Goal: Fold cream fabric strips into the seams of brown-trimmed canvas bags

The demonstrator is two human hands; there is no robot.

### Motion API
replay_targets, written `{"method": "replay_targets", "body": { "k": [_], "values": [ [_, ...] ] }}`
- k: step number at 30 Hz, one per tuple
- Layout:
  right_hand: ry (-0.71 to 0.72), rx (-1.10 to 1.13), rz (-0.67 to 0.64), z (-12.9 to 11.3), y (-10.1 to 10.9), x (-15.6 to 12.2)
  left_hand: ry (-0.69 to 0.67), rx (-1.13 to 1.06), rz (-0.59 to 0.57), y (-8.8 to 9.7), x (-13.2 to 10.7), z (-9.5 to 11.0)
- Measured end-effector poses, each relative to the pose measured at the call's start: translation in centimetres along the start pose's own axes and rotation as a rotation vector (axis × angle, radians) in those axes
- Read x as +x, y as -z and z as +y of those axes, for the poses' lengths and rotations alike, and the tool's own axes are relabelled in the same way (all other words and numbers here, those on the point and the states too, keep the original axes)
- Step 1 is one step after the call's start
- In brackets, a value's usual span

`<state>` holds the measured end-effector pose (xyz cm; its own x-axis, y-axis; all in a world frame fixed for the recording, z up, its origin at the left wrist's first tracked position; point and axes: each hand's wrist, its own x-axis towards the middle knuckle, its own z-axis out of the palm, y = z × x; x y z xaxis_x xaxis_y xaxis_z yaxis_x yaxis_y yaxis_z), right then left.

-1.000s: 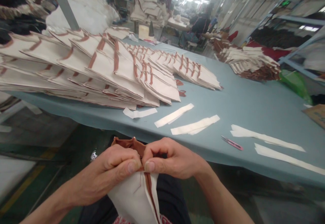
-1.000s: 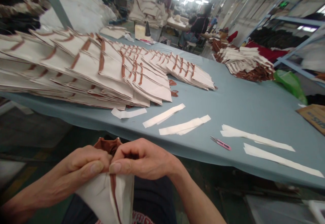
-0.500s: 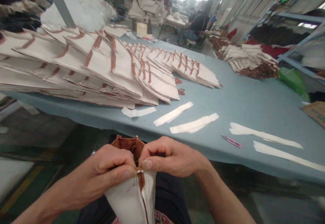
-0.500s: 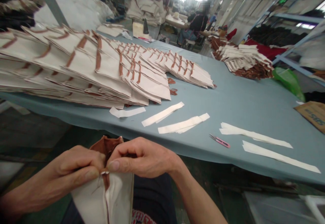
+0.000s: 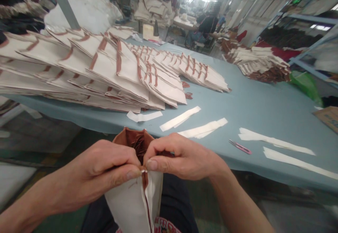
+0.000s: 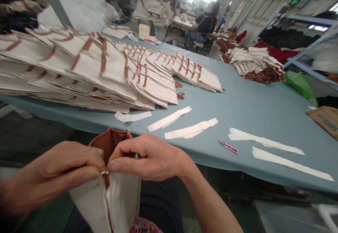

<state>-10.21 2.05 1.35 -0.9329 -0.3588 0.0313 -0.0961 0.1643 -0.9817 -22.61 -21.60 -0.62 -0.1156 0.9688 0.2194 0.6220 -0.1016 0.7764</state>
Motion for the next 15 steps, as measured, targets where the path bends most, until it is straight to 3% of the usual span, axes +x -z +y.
{"method": "replay_targets", "body": {
  "k": [5,15],
  "values": [
    [-0.001,-0.169,0.054,0.4,0.2,0.3,-0.01,0.155,0.01,0.7,0.4,-0.4],
    [-0.001,-0.147,0.031,3.3,-1.7,-1.5,0.055,0.087,-0.044,-2.2,-1.5,-0.7]
  ]
}}
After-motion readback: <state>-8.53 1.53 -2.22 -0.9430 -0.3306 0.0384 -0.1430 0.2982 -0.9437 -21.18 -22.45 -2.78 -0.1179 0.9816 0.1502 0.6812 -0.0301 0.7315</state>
